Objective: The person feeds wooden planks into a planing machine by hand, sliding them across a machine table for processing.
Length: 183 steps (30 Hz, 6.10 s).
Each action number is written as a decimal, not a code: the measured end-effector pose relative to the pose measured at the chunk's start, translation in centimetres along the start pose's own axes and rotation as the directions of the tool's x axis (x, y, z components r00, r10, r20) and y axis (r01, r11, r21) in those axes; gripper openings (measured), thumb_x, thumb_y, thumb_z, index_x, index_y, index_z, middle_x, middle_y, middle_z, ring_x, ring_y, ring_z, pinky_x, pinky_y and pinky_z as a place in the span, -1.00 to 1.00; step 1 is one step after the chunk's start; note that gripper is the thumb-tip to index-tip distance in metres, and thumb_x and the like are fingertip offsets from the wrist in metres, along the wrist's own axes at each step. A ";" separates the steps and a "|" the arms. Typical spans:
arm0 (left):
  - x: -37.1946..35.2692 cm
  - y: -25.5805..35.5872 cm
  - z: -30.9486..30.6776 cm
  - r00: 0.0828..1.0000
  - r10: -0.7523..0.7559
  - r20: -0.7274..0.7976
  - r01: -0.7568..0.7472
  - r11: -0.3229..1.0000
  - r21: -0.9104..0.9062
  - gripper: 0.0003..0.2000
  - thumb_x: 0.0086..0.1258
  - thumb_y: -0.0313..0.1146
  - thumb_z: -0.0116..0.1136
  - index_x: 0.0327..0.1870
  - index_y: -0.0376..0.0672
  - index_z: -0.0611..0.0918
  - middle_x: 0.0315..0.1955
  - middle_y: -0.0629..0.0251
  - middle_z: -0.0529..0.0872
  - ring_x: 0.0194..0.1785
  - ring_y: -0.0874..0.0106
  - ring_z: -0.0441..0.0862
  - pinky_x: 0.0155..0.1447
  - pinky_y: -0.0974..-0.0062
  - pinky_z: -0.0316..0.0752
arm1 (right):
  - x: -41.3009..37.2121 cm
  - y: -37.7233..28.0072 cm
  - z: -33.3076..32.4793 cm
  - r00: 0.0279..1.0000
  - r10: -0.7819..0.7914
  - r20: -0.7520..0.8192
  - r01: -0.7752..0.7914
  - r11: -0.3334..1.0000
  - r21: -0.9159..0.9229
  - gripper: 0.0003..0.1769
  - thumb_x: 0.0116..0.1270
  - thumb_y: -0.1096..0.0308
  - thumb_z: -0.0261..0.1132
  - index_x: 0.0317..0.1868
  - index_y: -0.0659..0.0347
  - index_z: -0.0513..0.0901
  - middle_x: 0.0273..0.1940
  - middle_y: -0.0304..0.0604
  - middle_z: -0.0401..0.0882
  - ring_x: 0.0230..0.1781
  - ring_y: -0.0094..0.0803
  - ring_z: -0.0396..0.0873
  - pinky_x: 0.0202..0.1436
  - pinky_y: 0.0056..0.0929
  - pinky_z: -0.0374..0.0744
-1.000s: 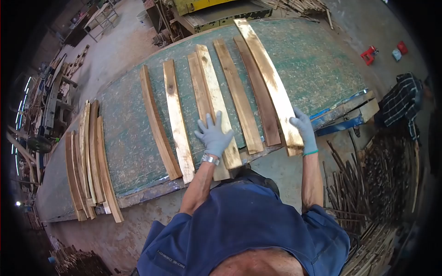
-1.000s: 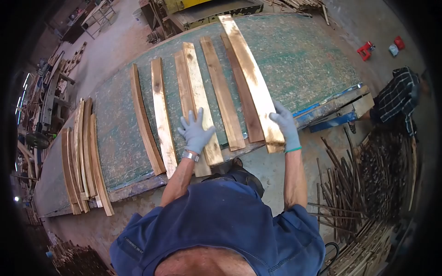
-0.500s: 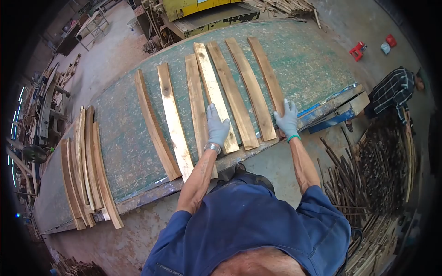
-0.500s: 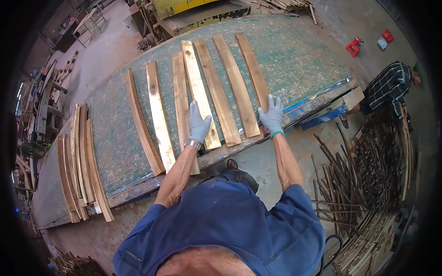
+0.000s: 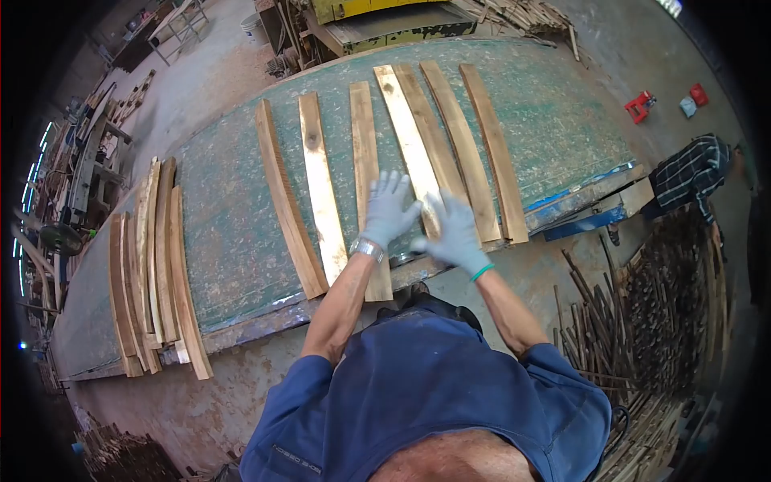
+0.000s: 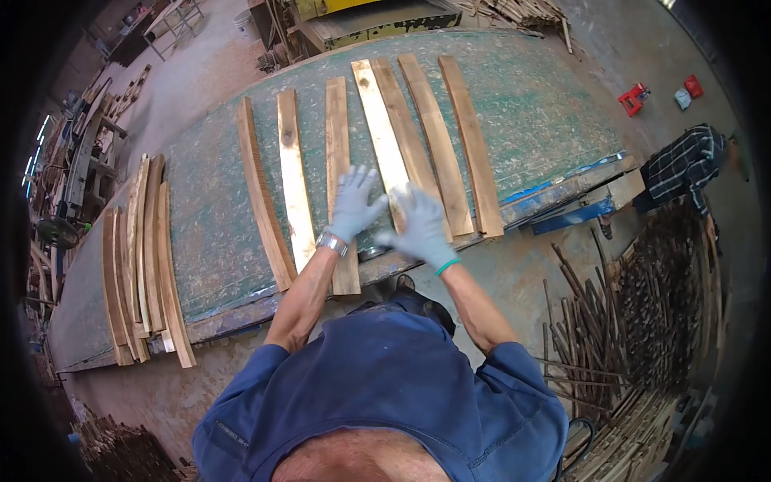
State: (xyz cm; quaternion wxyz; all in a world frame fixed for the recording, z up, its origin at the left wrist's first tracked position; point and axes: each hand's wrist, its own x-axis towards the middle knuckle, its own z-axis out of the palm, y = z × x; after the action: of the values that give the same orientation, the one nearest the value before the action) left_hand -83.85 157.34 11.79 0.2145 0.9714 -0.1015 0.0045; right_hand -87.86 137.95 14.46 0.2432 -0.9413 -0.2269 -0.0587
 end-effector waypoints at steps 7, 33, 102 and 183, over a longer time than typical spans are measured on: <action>-2.2 -5.1 1.9 0.922 -0.312 -0.230 0.341 0.934 0.103 -0.40 0.45 0.02 -0.01 0.50 0.14 0.35 0.55 -0.12 0.06 0.60 -0.17 -0.11 0.59 -0.15 -0.34 | -1.6 1.8 3.3 0.989 0.098 0.107 -0.066 0.960 -0.271 0.21 -0.17 0.01 0.63 0.53 -0.01 0.22 0.47 0.19 0.14 0.43 0.19 0.18 0.45 0.05 0.14; -6.8 -17.4 -7.8 0.797 -0.358 -0.486 0.301 0.934 -0.195 -0.39 0.30 -0.28 0.22 0.40 -0.23 0.43 0.28 -0.10 0.51 0.33 0.00 0.46 0.38 0.18 0.41 | -2.9 -11.8 4.2 0.980 -0.126 0.151 0.123 0.992 0.029 0.02 0.02 -0.06 0.52 0.44 0.20 0.32 0.43 0.27 0.20 0.43 0.23 0.19 0.46 0.11 0.18; 11.2 12.7 7.8 0.902 -0.293 -0.318 0.374 0.897 0.235 -0.18 -0.15 0.44 0.38 0.26 0.41 0.61 0.44 0.18 0.37 0.46 -0.41 -0.02 0.36 -0.32 0.04 | 10.9 33.8 -7.7 0.961 -0.160 -0.227 0.123 0.978 -0.168 0.14 -0.38 -0.66 0.40 0.26 -0.26 0.57 0.31 -0.03 0.26 0.21 0.33 0.17 0.13 0.36 0.27; -23.0 -9.8 -9.4 0.079 -0.644 -0.761 0.953 0.273 -0.132 -0.47 0.35 0.06 0.25 0.23 -0.10 0.63 0.27 -0.06 0.53 0.41 -0.16 0.30 0.50 0.03 0.17 | 28.6 18.6 6.1 0.917 -0.352 0.187 0.382 0.910 -0.161 -0.30 0.33 0.05 0.23 0.45 0.08 0.37 0.49 0.00 0.26 0.54 -0.01 0.15 0.58 0.03 0.05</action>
State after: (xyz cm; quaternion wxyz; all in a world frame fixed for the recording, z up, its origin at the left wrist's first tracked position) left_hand -104.10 174.48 15.04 -0.0091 0.7848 0.5598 0.2658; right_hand -53.92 137.82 7.44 0.1162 -0.9025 -0.4114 -0.0524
